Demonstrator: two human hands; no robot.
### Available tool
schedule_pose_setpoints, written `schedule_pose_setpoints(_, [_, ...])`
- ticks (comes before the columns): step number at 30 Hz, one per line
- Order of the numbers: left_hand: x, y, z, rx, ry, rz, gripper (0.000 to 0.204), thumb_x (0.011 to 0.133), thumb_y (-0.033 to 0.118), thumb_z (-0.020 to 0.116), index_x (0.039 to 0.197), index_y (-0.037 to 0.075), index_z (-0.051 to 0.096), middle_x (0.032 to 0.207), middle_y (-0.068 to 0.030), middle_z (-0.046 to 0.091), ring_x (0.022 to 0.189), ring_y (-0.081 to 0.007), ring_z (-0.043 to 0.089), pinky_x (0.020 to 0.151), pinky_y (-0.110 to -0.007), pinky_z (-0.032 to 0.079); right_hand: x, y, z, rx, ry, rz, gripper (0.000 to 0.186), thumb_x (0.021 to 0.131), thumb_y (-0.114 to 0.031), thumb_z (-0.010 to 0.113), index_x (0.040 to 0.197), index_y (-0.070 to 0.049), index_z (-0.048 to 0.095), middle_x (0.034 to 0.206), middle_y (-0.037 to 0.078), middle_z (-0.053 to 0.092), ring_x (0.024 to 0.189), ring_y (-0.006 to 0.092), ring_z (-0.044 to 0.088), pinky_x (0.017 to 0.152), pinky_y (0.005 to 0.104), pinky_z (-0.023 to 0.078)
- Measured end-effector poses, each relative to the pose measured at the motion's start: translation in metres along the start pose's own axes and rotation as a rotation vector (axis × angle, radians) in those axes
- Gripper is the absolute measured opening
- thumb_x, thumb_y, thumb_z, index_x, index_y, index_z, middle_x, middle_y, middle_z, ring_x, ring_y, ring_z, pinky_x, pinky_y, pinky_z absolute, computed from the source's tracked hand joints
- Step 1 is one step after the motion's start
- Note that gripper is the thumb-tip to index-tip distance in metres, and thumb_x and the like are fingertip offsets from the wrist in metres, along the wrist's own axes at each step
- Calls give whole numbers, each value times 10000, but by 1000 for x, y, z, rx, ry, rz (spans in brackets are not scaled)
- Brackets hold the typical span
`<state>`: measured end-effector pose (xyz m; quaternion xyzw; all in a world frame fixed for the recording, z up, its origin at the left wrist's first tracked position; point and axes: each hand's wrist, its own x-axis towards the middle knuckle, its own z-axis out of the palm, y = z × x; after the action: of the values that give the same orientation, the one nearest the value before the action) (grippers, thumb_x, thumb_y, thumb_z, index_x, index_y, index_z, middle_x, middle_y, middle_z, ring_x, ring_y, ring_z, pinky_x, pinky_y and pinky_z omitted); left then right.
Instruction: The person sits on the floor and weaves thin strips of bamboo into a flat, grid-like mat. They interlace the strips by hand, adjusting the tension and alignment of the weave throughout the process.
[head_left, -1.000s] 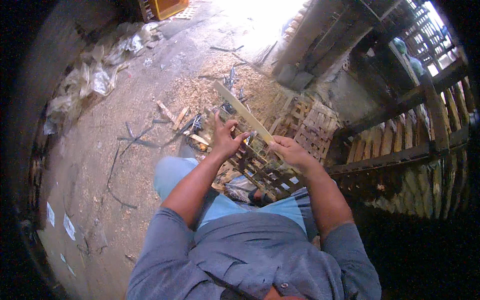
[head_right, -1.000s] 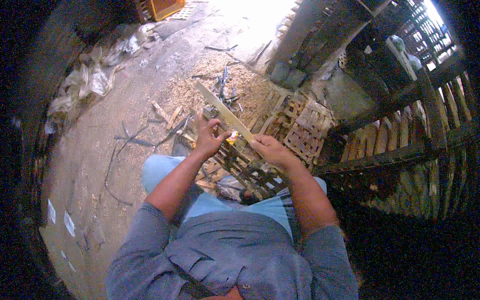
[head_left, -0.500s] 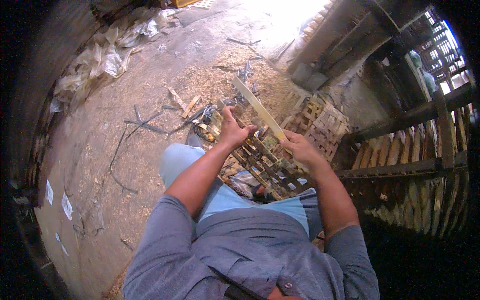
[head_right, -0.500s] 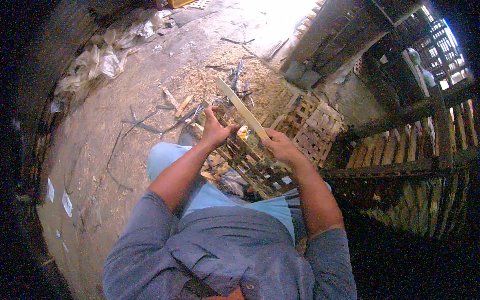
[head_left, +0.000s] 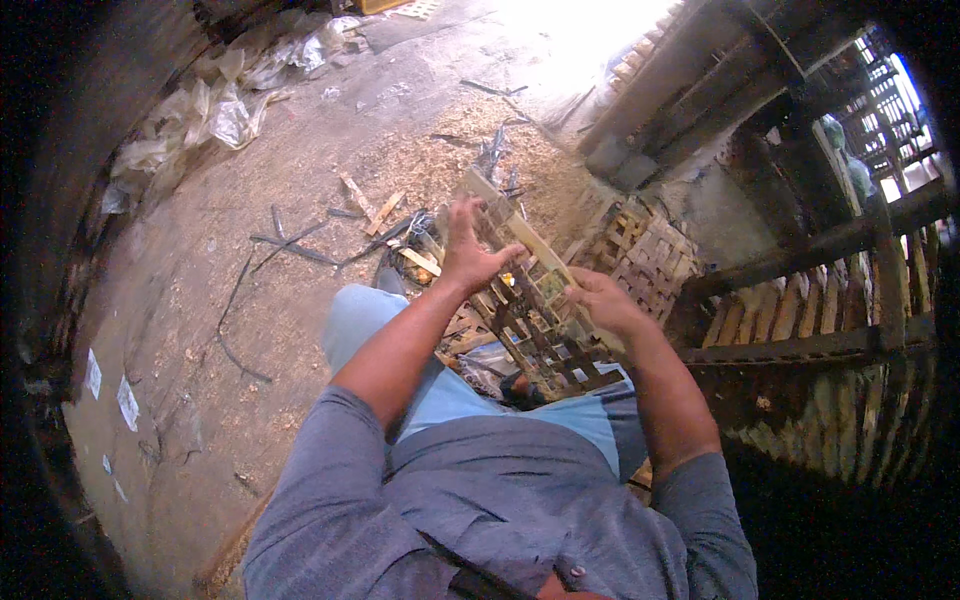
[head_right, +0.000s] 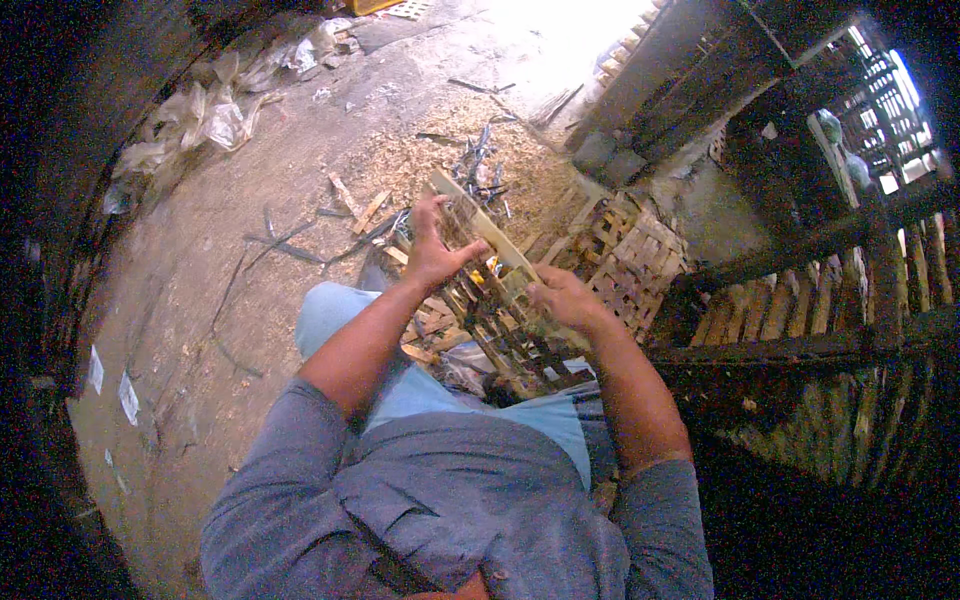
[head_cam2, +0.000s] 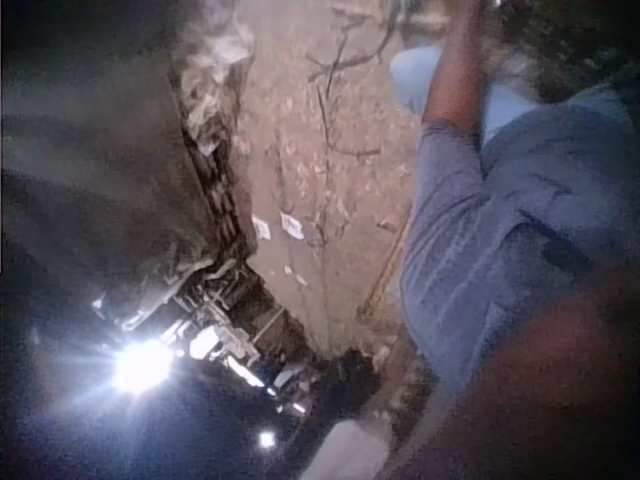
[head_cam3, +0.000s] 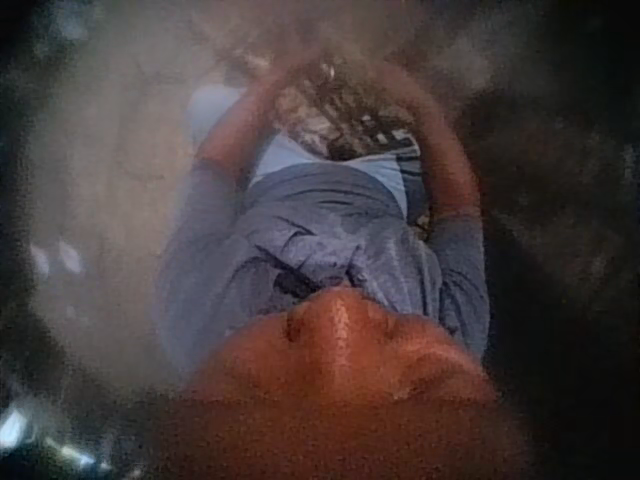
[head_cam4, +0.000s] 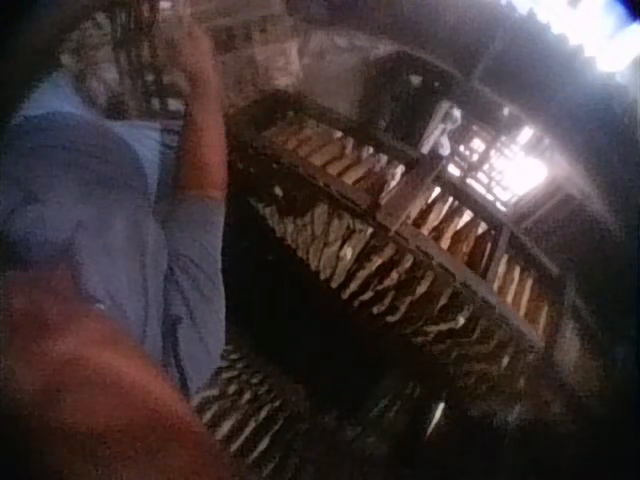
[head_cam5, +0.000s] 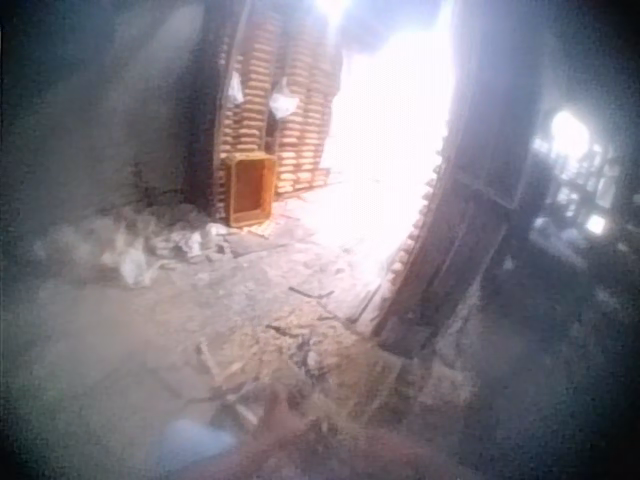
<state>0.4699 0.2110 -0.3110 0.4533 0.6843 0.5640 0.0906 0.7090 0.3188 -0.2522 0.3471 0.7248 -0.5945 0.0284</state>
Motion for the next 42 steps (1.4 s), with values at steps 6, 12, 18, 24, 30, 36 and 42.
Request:
schedule_pose_setpoints(6, [6, -35, -7, -212, -87, -769, 1026, 738, 575, 768, 1438, 22, 261, 1338, -208, 462, 1156, -303, 528, 1001, -416, 428, -7, -31, -62, 105, 252, -48, 467, 958, -203, 581, 1403, -98, 489, 937, -3, 589, 864, 126, 561, 784, 284, 472])
schedule_pose_setpoints(12, [-5, -4, 13, -1002, -312, -667, 467, 939, 233, 662, 1300, 69, 416, 1033, -45, 636, 844, -97, 597, 774, -262, 476, -8, -50, -68, 469, 409, -164, 482, 975, -173, 539, 1447, -155, 442, 861, 2, 567, 669, 113, 545, 638, 288, 486])
schedule_pose_setpoints(18, [-2, 9, 9, -876, -198, -540, 365, 963, 121, 609, 1285, 28, 464, 1062, -28, 634, 901, -96, 591, 812, -256, 479, 0, -39, -47, 360, 565, -111, 434, 984, -203, 539, 1411, -147, 481, 798, -36, 511, 670, 90, 522, 596, 263, 464])
schedule_pose_setpoints(24, [-2, 13, 3, -844, -167, -570, 475, 961, 97, 601, 1384, -6, 410, 1136, -46, 632, 941, -98, 593, 835, -253, 478, 3, -36, -35, 382, 541, -109, 422, 987, -193, 529, 1399, -121, 477, 825, -33, 526, 684, 95, 526, 620, 261, 463])
schedule_pose_setpoints(30, [1, 20, 2, -866, -129, -562, 484, 962, 94, 597, 1390, -25, 405, 1103, -43, 629, 891, -87, 575, 806, -240, 474, -30, -53, -42, 613, 374, -36, 510, 864, -40, 523, 1370, -54, 463, 1022, 74, 646, 851, 167, 611, 738, 304, 526])
schedule_pose_setpoints(36, [3, 0, 4, -793, -103, -523, 456, 960, 96, 600, 1366, -21, 430, 1034, -27, 636, 842, -80, 564, 769, -234, 467, -66, -31, -24, 746, 181, -33, 513, 774, -24, 549, 1279, 32, 476, 1084, 162, 645, 854, 224, 662, 726, 377, 596])
schedule_pose_setpoints(42, [0, 8, 5, -795, -85, -525, 432, 959, 112, 608, 1343, -12, 457, 971, -12, 639, 806, -69, 557, 748, -222, 456, -64, -10, -15, 661, 275, -102, 466, 789, 23, 523, 1253, 45, 494, 1077, 189, 655, 852, 254, 680, 758, 404, 604])
